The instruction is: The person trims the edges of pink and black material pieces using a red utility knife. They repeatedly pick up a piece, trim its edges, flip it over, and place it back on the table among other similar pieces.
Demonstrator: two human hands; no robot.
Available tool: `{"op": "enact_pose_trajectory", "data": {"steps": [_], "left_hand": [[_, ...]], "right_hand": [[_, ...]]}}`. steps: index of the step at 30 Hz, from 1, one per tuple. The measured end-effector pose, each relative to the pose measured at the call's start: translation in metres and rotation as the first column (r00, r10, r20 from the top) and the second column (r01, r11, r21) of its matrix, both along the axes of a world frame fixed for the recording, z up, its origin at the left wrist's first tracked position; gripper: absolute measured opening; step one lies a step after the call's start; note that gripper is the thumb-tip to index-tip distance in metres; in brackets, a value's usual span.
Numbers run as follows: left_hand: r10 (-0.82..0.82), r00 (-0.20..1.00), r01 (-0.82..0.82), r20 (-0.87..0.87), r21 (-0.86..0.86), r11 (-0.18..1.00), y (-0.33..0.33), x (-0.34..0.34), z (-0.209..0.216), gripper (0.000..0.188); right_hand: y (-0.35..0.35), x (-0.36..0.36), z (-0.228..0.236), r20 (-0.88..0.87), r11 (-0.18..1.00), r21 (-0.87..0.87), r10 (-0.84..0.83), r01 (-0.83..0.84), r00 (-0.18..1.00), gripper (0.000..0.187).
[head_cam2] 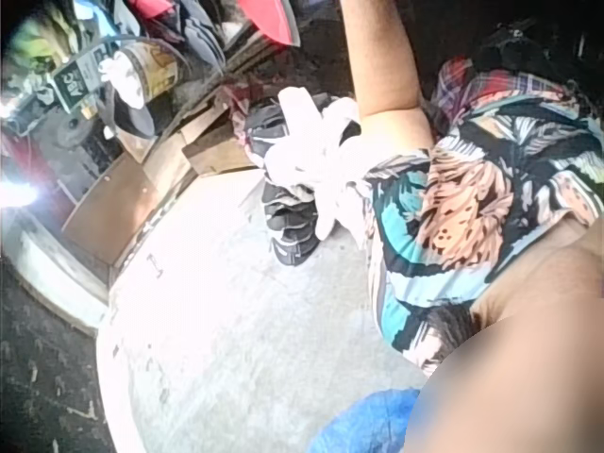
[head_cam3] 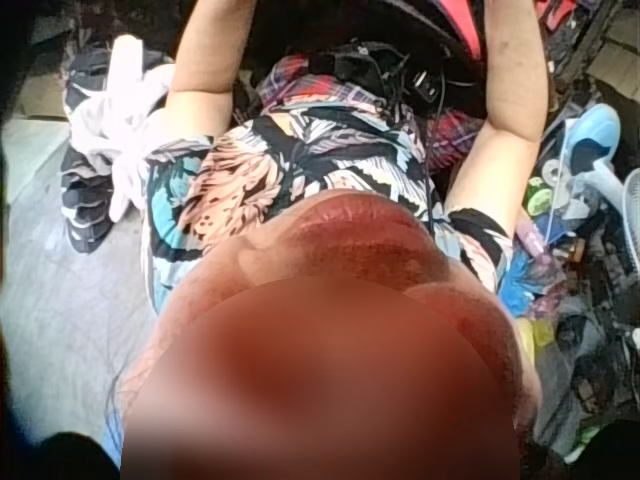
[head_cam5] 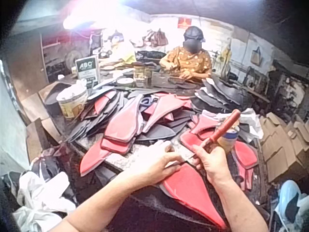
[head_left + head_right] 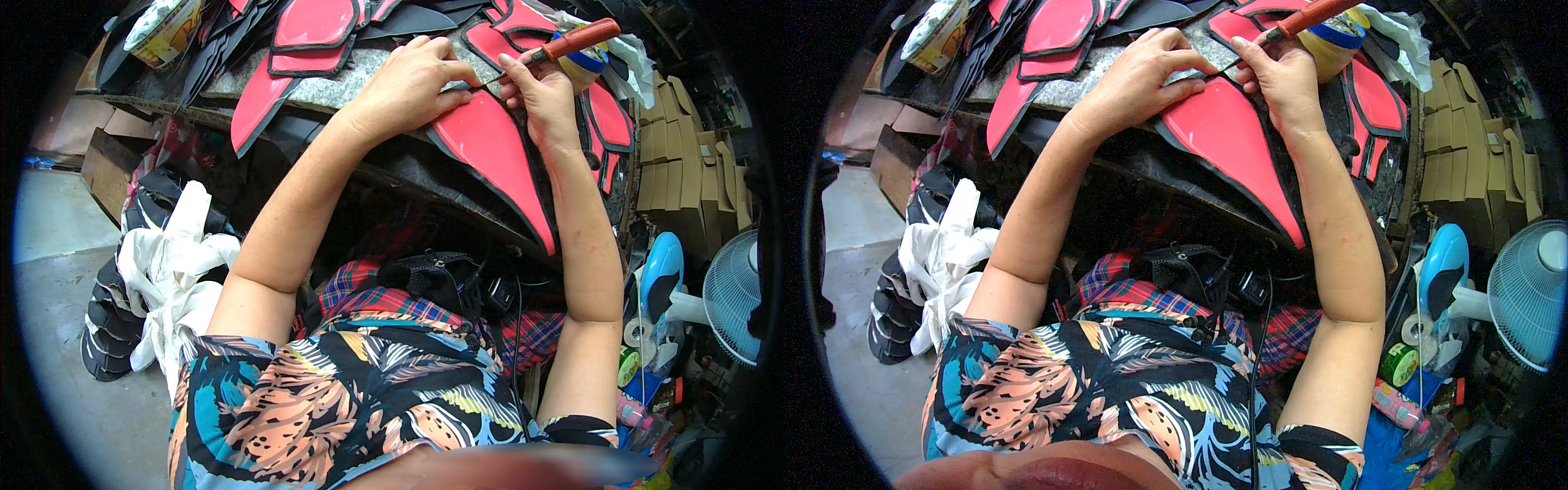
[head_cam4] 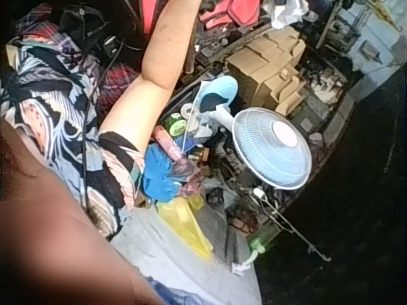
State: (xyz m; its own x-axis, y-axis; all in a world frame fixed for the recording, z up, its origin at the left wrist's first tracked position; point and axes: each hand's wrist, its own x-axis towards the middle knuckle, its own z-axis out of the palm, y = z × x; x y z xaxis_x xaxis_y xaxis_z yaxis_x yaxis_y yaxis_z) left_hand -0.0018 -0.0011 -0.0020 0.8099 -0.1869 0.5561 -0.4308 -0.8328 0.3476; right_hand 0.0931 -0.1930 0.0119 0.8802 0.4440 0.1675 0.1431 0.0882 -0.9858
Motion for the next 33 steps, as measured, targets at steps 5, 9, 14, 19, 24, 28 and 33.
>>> {"op": "enact_pose_trajectory", "data": {"steps": [5, 9, 14, 19, 24, 28, 33], "left_hand": [[-0.004, 1.000, 0.004, 0.015, -0.013, 1.000, 0.0002, 0.0003, -0.0018, 0.024], [-0.002, 1.000, 0.002, 0.016, -0.008, 1.000, 0.0003, 0.0009, -0.0019, 0.024], [0.005, 1.000, -0.005, 0.005, 0.013, 1.000, 0.0001, 0.0012, -0.0008, 0.024], [0.008, 1.000, -0.008, 0.007, 0.006, 1.000, -0.0010, 0.0005, -0.0007, 0.024], [0.015, 1.000, -0.015, 0.013, 0.002, 1.000, -0.0015, 0.0003, -0.0003, 0.024], [0.011, 1.000, -0.010, -0.010, 0.026, 1.000, -0.0006, -0.0010, 0.0017, 0.028], [0.007, 1.000, -0.007, -0.022, 0.043, 0.999, -0.0009, -0.0019, 0.0035, 0.031]], "right_hand": [[0.0003, -0.0016, 0.0004, 0.024, 1.000, -0.012, 0.017, -0.016, 1.000, 0.021], [0.0003, -0.0020, 0.0003, 0.016, 1.000, -0.001, 0.021, -0.021, 1.000, 0.020], [0.0020, -0.0024, -0.0001, 0.057, 0.998, -0.036, 0.045, -0.043, 0.997, 0.020], [-0.0003, -0.0036, 0.0013, 0.028, 0.999, 0.030, -0.011, 0.010, 1.000, 0.020], [0.0000, -0.0040, 0.0011, 0.047, 1.000, 0.006, 0.010, -0.010, 0.999, 0.019], [0.0010, -0.0039, 0.0006, 0.054, 1.000, -0.015, 0.008, -0.007, 0.999, 0.020], [0.0011, -0.0044, 0.0009, 0.065, 0.999, -0.045, 0.015, -0.012, 0.998, 0.021]]}}
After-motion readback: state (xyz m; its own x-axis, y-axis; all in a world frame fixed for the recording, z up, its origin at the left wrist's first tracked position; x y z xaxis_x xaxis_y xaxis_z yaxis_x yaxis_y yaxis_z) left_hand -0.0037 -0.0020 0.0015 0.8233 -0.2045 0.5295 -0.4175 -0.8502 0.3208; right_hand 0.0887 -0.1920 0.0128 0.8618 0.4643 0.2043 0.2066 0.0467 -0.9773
